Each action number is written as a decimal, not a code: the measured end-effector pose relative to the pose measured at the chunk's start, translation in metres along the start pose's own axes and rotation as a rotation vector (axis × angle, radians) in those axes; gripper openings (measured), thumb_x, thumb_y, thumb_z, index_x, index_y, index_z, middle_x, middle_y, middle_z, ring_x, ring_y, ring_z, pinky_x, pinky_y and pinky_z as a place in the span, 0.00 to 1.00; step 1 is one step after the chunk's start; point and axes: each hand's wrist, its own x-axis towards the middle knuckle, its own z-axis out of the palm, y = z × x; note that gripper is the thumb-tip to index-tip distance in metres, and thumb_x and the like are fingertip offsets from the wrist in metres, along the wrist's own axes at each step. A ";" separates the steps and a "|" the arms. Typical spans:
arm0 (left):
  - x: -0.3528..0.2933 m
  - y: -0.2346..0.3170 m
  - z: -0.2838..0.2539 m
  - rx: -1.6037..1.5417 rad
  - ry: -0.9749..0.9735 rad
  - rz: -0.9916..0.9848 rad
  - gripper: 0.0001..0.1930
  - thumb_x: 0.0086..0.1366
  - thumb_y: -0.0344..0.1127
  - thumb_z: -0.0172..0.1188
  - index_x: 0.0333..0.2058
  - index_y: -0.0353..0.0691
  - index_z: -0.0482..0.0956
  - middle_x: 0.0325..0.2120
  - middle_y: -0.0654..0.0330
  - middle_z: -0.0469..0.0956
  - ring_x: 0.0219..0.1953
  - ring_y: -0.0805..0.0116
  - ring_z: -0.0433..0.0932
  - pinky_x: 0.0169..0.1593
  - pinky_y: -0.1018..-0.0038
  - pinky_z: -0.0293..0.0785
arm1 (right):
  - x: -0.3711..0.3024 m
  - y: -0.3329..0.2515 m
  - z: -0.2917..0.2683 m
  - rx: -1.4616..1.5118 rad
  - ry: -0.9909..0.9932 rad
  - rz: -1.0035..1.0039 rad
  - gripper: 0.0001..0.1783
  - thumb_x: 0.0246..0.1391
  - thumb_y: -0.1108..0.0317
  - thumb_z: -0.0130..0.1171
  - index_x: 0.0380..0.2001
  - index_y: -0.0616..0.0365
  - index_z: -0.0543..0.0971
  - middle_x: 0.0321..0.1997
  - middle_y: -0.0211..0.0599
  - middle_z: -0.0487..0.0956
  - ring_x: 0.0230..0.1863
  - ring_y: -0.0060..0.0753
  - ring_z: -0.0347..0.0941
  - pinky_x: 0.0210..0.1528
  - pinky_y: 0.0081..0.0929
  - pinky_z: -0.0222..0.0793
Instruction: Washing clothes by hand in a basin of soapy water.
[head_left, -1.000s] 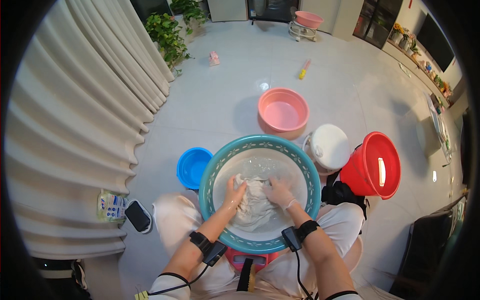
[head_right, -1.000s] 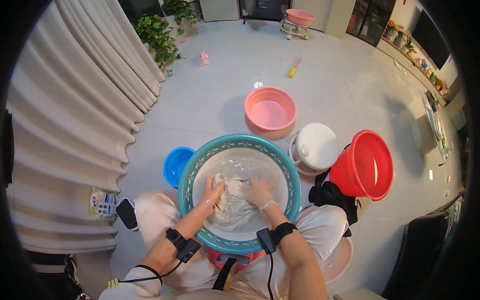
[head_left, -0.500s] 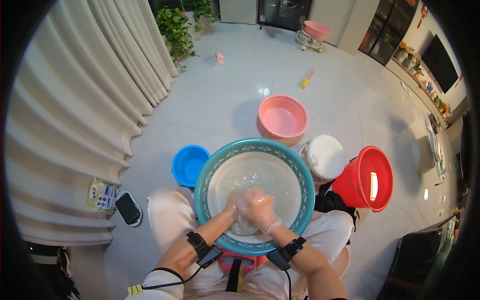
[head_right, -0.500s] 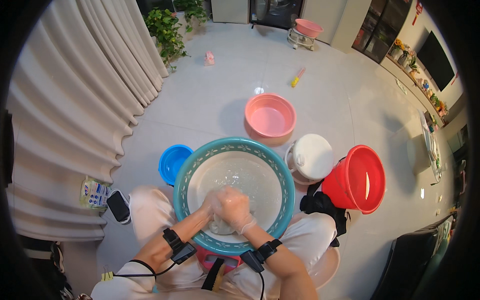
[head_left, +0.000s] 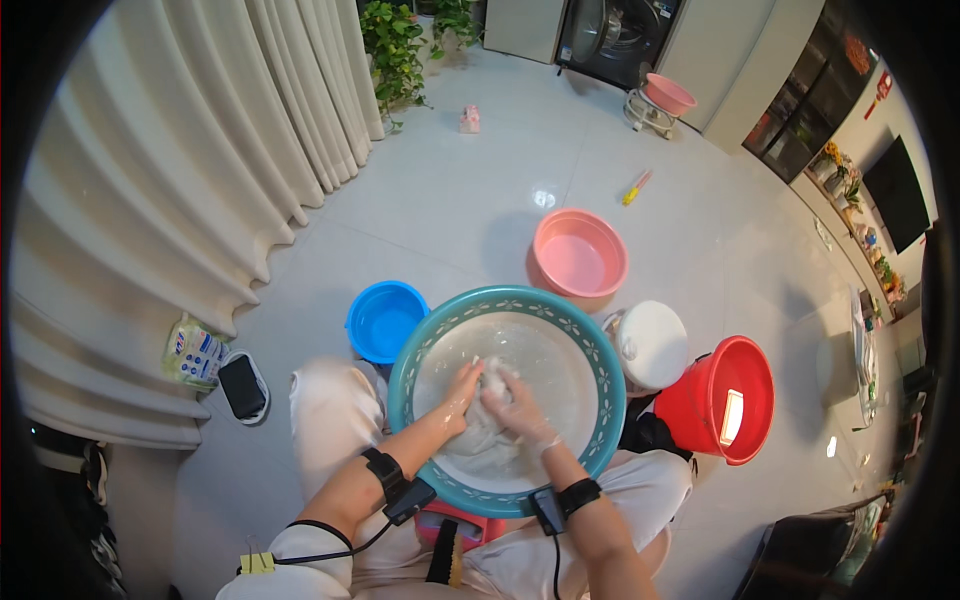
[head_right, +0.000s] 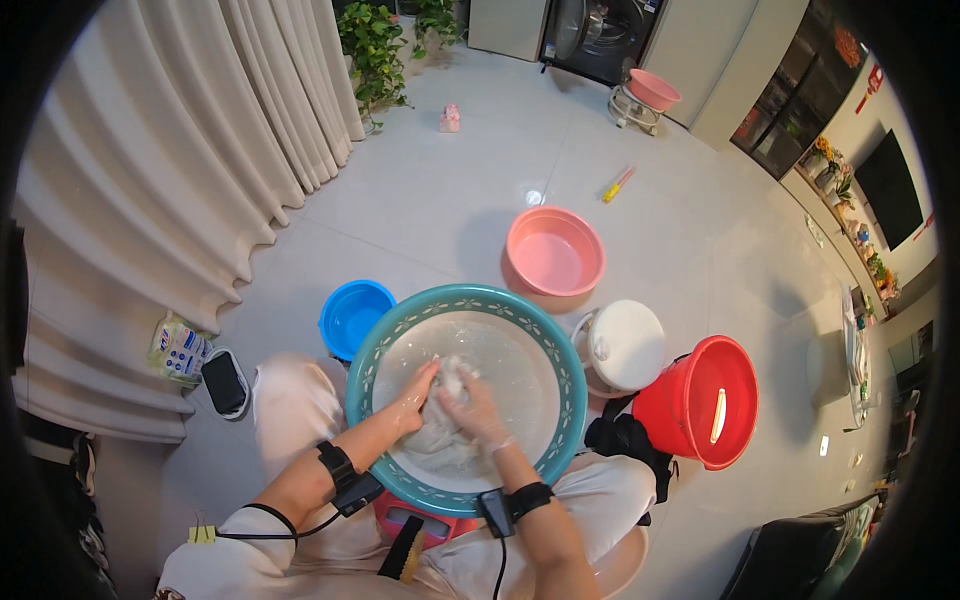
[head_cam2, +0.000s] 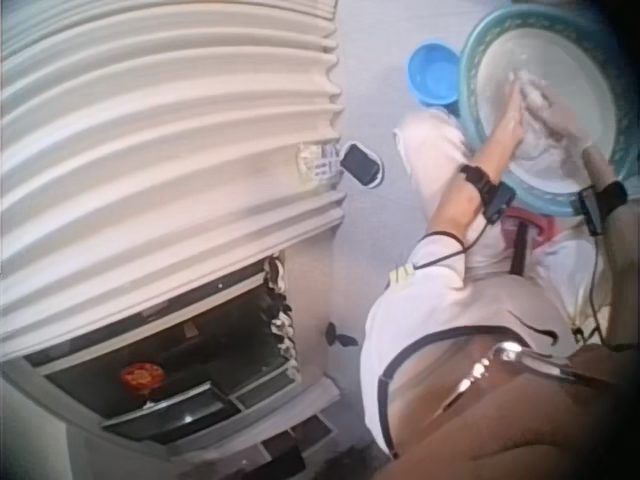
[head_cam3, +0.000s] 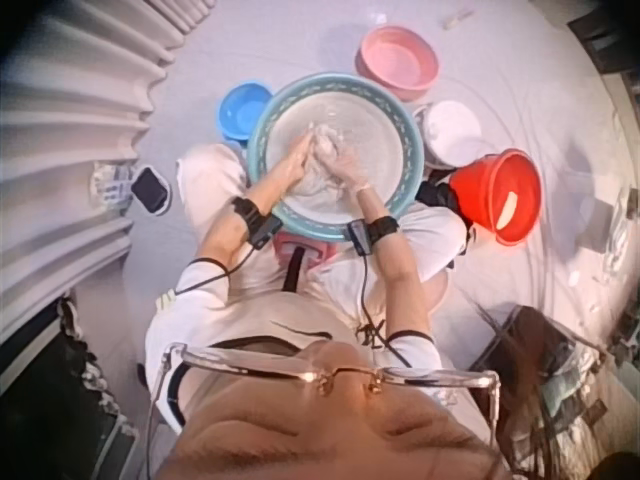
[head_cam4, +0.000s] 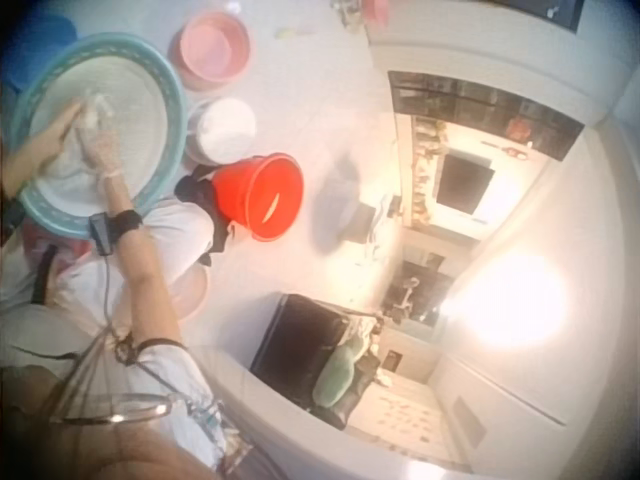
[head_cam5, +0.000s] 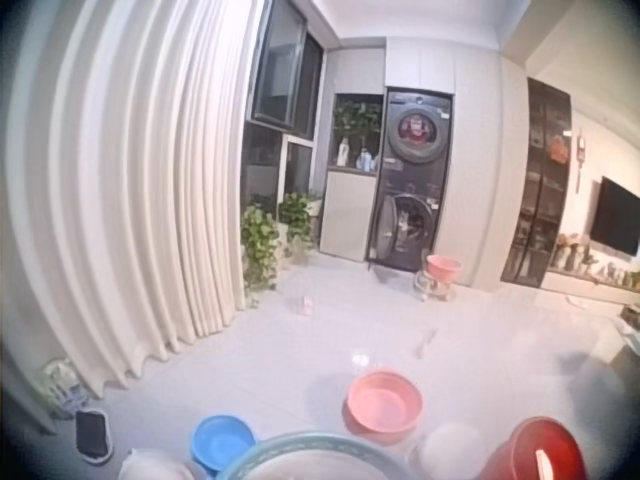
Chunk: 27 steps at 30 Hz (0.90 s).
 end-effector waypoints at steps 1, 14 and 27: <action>0.001 0.002 -0.003 -0.004 0.001 -0.003 0.29 0.62 0.56 0.54 0.52 0.37 0.72 0.44 0.53 0.76 0.46 0.62 0.76 0.51 0.65 0.71 | -0.002 -0.012 0.005 -0.003 -0.004 0.001 0.30 0.46 0.55 0.63 0.51 0.58 0.73 0.44 0.56 0.76 0.48 0.53 0.73 0.52 0.37 0.68; 0.000 -0.020 -0.007 -0.294 -0.373 -0.198 0.18 0.66 0.45 0.50 0.40 0.34 0.76 0.35 0.53 0.78 0.40 0.61 0.77 0.45 0.64 0.74 | -0.011 -0.097 -0.022 -0.365 0.136 -0.233 0.09 0.44 0.60 0.61 0.23 0.52 0.81 0.26 0.40 0.77 0.28 0.49 0.75 0.31 0.38 0.72; -0.023 0.065 -0.029 0.833 -0.182 0.795 0.23 0.56 0.37 0.61 0.51 0.41 0.71 0.42 0.47 0.76 0.48 0.46 0.73 0.49 0.63 0.69 | -0.003 -0.049 -0.095 -0.334 -0.144 0.075 0.25 0.48 0.62 0.61 0.49 0.61 0.74 0.47 0.55 0.76 0.49 0.54 0.73 0.51 0.40 0.67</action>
